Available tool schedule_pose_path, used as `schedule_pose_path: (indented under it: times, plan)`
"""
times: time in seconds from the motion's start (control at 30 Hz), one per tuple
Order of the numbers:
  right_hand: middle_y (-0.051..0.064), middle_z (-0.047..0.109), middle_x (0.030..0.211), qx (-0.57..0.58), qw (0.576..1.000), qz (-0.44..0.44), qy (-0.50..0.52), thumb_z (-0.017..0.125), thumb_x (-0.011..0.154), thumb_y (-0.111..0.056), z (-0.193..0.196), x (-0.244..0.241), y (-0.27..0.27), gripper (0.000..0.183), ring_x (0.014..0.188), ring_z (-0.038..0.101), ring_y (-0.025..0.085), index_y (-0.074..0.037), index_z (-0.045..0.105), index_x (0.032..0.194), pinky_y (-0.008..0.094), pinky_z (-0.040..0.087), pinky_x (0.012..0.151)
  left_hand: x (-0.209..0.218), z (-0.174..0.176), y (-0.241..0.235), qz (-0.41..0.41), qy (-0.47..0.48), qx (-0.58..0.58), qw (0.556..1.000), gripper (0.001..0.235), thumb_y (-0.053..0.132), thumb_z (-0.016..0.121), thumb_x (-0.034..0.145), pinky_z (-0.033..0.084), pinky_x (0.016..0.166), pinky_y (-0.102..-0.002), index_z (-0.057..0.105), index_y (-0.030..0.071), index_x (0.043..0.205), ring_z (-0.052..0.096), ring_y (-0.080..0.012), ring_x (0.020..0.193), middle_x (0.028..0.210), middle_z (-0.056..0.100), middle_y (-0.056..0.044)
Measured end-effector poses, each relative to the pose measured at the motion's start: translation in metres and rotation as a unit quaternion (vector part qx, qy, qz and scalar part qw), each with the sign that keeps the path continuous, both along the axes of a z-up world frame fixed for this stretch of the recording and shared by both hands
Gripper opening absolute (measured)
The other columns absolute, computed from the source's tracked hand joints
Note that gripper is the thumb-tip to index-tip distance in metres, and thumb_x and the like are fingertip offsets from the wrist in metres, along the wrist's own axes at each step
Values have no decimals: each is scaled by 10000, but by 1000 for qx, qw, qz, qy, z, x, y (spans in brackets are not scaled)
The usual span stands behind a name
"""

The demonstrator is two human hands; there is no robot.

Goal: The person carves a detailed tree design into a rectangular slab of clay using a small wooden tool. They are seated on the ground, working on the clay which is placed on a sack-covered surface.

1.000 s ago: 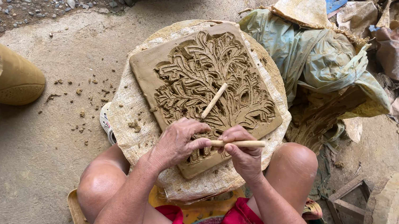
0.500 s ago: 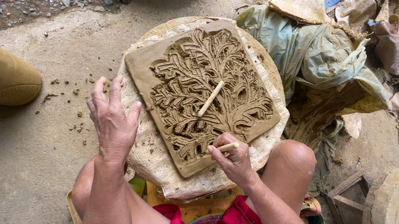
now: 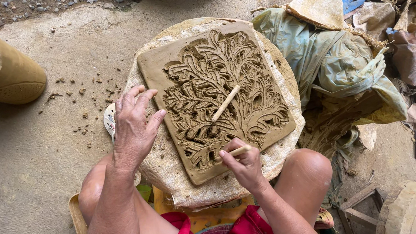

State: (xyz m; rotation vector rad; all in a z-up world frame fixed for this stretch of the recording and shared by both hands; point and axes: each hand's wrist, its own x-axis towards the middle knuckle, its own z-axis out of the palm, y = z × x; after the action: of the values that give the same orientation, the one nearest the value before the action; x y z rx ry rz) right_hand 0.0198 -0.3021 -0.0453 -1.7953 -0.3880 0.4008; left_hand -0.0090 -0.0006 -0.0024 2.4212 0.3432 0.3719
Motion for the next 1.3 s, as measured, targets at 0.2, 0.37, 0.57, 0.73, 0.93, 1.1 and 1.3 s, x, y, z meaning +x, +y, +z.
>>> schedule_pose_path:
  times: [0.2, 0.37, 0.57, 0.73, 0.93, 1.1, 1.3]
  plan:
    - [131, 707, 939, 334, 932, -43, 133, 661, 993, -46, 6, 17, -10, 57, 779, 746, 181, -24, 697, 956, 269, 631, 621, 10, -12, -30, -115, -49, -48, 991, 413, 311, 754, 945, 498, 1019, -500, 680, 69, 1272, 619, -316, 1202, 1289, 675, -185]
    - [141, 653, 1162, 351, 936, 25, 16, 704, 1006, -15, 22, 13, -13, 134, 1019, 709, 224, -11, 718, 1140, 340, 641, 894, 11, -14, -71, -257, 30, -165, 952, 369, 333, 741, 893, 593, 869, -371, 711, 89, 1167, 701, -214, 995, 1071, 744, -108]
    - [140, 670, 1093, 341, 939, -35, 7, 680, 996, -27, 27, 15, -27, 85, 921, 731, 209, -12, 715, 1072, 326, 654, 782, 20, -29, -71, -243, -12, -63, 968, 175, 216, 657, 999, 599, 816, -336, 735, 125, 1126, 708, -168, 846, 946, 747, -42]
    - [20, 695, 810, -27, 997, -1, -73, 692, 965, -104, 21, 2, -5, 133, 692, 752, 100, -75, 686, 835, 268, 614, 545, 20, -28, -46, -98, -105, 88, 986, 407, 178, 743, 875, 530, 997, -403, 704, 57, 1262, 634, -271, 1078, 1161, 697, -127]
    - [-1, 634, 760, -24, 972, 40, -230, 770, 945, -122, 26, 1, 15, 220, 661, 594, 88, -81, 607, 802, 267, 528, 545, 19, -23, -38, -88, -64, 59, 992, 373, 172, 779, 901, 517, 1033, -394, 706, 70, 1252, 609, -270, 1152, 1216, 673, -119]
    - [-6, 648, 759, -41, 976, 31, -214, 812, 898, -128, 22, 4, 19, 254, 658, 602, 63, -94, 617, 739, 232, 520, 510, 17, -25, -35, -82, -64, 36, 994, 353, 168, 779, 901, 532, 1003, -386, 714, 84, 1237, 618, -260, 1135, 1212, 678, -115]
    - [-18, 646, 744, -64, 973, 25, -219, 813, 903, -112, 11, 4, 21, 289, 637, 609, 42, -96, 598, 711, 219, 528, 494, 14, -20, -30, -73, -62, 28, 995, 358, 171, 774, 905, 530, 1013, -392, 708, 86, 1247, 623, -260, 1142, 1211, 673, -106]
